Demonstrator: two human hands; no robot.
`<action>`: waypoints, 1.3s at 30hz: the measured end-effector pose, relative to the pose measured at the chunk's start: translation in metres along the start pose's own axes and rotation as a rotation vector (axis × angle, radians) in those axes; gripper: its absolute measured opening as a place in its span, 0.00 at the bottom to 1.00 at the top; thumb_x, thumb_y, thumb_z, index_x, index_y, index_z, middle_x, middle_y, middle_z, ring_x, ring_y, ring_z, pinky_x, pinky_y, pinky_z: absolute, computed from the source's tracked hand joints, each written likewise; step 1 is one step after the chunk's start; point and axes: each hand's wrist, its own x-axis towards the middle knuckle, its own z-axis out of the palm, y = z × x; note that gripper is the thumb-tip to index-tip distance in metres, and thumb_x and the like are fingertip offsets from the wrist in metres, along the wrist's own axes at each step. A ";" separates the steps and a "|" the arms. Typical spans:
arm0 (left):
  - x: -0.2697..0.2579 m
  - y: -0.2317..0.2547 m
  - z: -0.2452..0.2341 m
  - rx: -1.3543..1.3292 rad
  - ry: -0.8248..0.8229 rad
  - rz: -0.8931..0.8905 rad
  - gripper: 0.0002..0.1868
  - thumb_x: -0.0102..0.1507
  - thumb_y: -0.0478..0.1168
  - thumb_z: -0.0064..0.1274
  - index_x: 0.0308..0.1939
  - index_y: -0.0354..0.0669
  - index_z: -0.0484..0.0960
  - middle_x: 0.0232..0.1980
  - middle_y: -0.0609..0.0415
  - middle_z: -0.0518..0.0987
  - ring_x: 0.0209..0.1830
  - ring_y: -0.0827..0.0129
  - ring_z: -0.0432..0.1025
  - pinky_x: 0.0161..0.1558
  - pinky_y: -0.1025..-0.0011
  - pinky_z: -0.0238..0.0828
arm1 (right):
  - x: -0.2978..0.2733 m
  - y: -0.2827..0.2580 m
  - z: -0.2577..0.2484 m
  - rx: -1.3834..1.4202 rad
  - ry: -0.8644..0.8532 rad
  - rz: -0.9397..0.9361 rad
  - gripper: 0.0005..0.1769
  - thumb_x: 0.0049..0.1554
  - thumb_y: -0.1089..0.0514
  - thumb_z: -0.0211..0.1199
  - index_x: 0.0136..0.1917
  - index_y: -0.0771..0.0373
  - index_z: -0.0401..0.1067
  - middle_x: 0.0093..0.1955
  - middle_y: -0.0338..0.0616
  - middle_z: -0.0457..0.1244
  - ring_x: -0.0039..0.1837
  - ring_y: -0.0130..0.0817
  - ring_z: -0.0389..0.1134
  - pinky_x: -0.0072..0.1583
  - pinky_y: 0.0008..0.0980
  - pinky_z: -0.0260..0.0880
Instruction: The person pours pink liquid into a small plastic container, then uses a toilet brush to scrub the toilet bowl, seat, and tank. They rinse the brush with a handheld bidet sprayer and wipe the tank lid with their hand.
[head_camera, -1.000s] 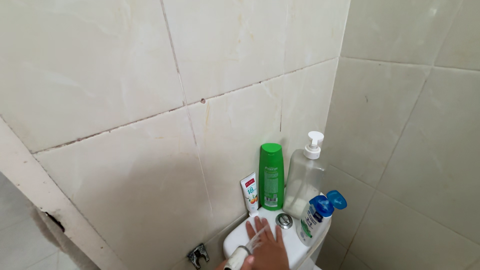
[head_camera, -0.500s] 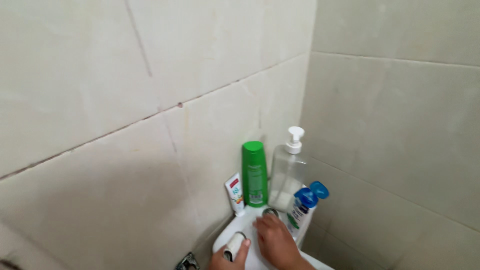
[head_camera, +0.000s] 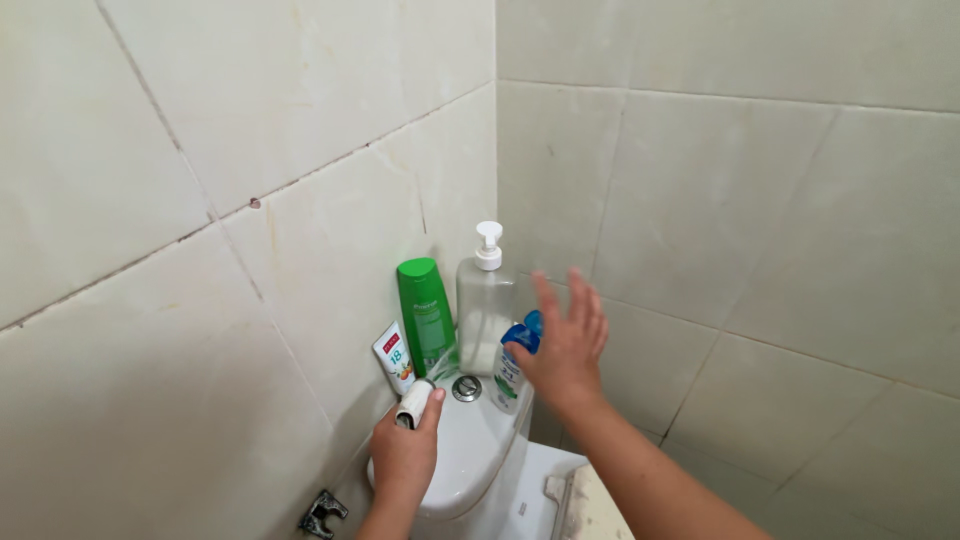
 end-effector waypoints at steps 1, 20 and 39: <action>0.000 0.001 0.001 0.011 0.000 0.000 0.27 0.57 0.59 0.63 0.42 0.38 0.88 0.37 0.38 0.85 0.39 0.44 0.79 0.44 0.54 0.74 | 0.001 0.004 0.001 0.178 -0.011 0.097 0.67 0.33 0.52 0.85 0.78 0.56 0.50 0.78 0.62 0.49 0.77 0.59 0.48 0.72 0.56 0.49; -0.015 -0.032 0.000 0.042 -0.011 -0.019 0.27 0.56 0.59 0.63 0.42 0.37 0.88 0.35 0.39 0.86 0.36 0.50 0.81 0.44 0.57 0.76 | -0.008 0.042 0.074 0.807 -0.324 0.508 0.50 0.46 0.57 0.77 0.73 0.56 0.51 0.63 0.53 0.66 0.61 0.41 0.71 0.60 0.40 0.73; -0.026 -0.021 0.027 0.067 0.030 -0.023 0.27 0.57 0.60 0.63 0.45 0.39 0.88 0.38 0.39 0.85 0.40 0.50 0.80 0.46 0.57 0.75 | -0.034 0.158 0.054 0.543 -0.225 0.371 0.36 0.50 0.57 0.74 0.67 0.54 0.60 0.50 0.50 0.68 0.49 0.41 0.70 0.53 0.41 0.72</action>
